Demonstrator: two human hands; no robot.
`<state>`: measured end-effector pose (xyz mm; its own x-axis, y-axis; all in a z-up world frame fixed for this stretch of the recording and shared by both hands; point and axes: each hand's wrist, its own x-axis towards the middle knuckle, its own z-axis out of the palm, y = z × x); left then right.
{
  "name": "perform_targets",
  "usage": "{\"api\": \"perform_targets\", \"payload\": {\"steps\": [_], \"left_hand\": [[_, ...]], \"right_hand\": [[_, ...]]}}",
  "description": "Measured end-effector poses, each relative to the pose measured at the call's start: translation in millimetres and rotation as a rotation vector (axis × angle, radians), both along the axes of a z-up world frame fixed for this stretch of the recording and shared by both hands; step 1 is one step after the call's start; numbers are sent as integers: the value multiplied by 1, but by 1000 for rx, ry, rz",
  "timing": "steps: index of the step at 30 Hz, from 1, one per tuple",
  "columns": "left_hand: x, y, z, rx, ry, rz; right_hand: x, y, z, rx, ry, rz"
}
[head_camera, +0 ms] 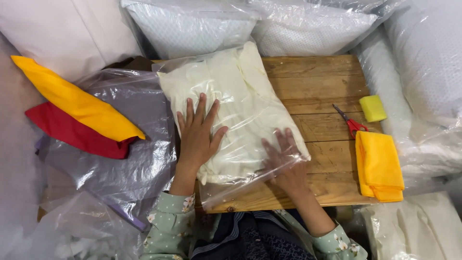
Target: The person prepares a pillow by smoothing it and then inserting it into a clear plastic bag for packaging.
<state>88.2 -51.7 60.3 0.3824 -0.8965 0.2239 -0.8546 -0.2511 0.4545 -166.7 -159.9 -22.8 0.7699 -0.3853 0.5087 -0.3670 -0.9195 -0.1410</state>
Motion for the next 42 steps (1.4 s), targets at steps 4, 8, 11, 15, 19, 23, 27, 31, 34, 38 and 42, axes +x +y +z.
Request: {"api": "perform_targets", "payload": {"steps": [4,8,11,15,19,23,27,31,34,38,42], "left_hand": [[-5,-6,-14,-18,-52,6],[-3,-5,-25,-46,-69,29],[-2,0,-27,-76,-77,16],[-8,15,-15,-47,-63,-3],[-48,30,34,68,-137,-118],[-99,30,64,94,-160,-391],[-123,29,32,-93,-335,-463],[-124,26,43,-522,-252,-418],[-138,24,45,-557,-328,-411],[-154,26,65,-634,-291,-445],[-155,24,55,-677,-220,-458]], "right_hand": [[10,5,-8,72,22,-143],[4,5,-12,260,110,-129],[-7,10,5,210,192,-125],[-32,24,18,217,-121,76],[-39,42,18,154,-276,224],[-7,35,27,44,25,116],[22,10,36,-78,47,27],[55,-9,42,-212,76,-89],[91,-11,90,86,248,-215],[138,-28,131,749,355,-277],[162,-69,98,778,246,-538]]}}
